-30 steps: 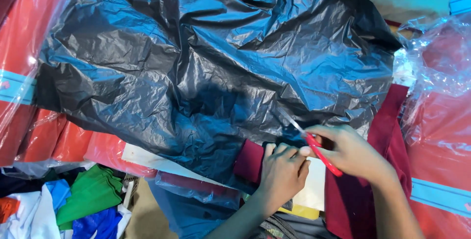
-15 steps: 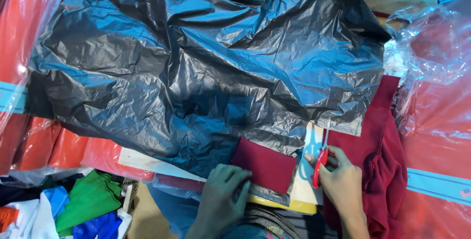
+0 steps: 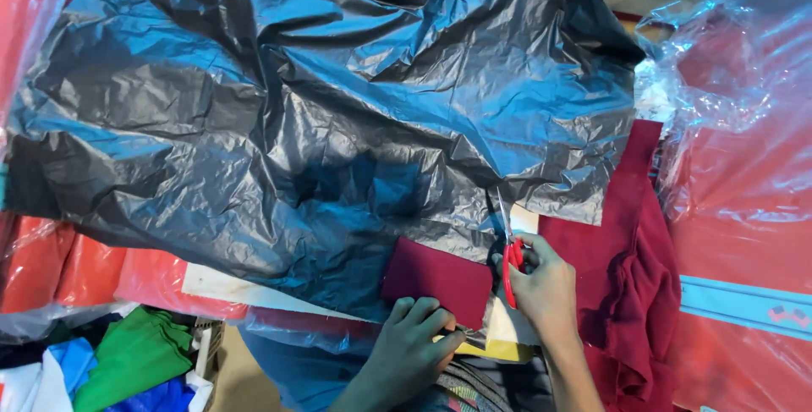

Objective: Cutting a piece of red fabric to size, folding it, and packing it into a black plastic shipping bag.

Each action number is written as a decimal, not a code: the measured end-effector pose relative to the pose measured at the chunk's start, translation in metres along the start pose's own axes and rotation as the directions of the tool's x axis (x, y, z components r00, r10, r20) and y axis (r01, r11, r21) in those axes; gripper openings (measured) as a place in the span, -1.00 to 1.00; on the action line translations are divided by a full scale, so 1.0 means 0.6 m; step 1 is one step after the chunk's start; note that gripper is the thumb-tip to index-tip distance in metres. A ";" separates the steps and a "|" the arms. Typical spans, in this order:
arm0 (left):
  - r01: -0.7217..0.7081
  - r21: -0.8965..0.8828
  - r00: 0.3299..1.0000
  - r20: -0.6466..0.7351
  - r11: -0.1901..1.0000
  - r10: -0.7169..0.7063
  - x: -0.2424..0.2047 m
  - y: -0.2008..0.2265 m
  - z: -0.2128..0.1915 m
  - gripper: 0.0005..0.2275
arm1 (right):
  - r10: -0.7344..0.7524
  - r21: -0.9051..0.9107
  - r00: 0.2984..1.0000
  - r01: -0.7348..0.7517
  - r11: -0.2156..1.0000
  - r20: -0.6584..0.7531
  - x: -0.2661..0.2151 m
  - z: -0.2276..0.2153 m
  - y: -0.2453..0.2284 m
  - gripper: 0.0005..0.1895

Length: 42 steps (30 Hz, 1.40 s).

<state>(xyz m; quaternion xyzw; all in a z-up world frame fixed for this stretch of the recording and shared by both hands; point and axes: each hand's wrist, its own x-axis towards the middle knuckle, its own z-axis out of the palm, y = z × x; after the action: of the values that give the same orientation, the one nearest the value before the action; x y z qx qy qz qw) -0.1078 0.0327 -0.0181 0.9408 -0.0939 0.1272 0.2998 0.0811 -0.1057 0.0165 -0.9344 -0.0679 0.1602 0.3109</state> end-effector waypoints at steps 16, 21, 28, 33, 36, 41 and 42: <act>-0.027 -0.262 0.964 -0.263 0.965 -0.044 0.120 0.055 -0.092 -0.96 | 0.002 -0.097 0.990 -0.016 0.995 -0.140 -0.002 -0.097 -0.085 -0.57; 0.004 -0.291 0.982 -0.180 0.957 -0.059 0.112 0.048 -0.093 -0.97 | -0.025 -0.270 0.995 -0.003 0.963 -0.098 0.002 -0.079 -0.052 -0.55; 0.399 -0.523 0.899 0.062 0.753 -0.434 0.008 0.041 -0.130 -0.82 | -0.198 -0.332 0.945 0.105 0.937 -0.259 -0.064 -0.082 -0.060 -0.50; 0.654 -0.656 0.132 0.590 -0.377 -0.797 -0.077 -0.011 -0.107 -0.72 | 0.058 0.183 0.990 -0.034 0.982 -0.128 -0.157 -0.060 -0.095 -0.55; 0.548 -0.717 0.089 0.561 -0.430 -0.823 -0.065 -0.014 -0.114 -0.73 | -0.006 0.164 0.982 -0.025 0.986 0.188 -0.202 0.005 -0.077 -0.49; 0.575 -0.654 -0.052 0.570 -0.491 -0.820 -0.007 -0.003 -0.169 -0.73 | 0.473 -0.282 0.614 -0.386 0.878 0.632 -0.225 0.065 -0.141 -0.23; 0.574 -0.632 -0.102 0.575 -0.520 -0.812 0.003 0.002 -0.181 -0.73 | 0.580 -0.419 0.495 -0.406 0.813 0.647 -0.229 0.073 -0.145 -0.20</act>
<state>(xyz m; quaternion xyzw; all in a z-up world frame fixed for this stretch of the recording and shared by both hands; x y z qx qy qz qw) -0.1262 0.0956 0.0687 0.3562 0.6212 -0.0857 0.6928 -0.0652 -0.0429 0.0708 -0.7882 0.0649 0.6047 0.0938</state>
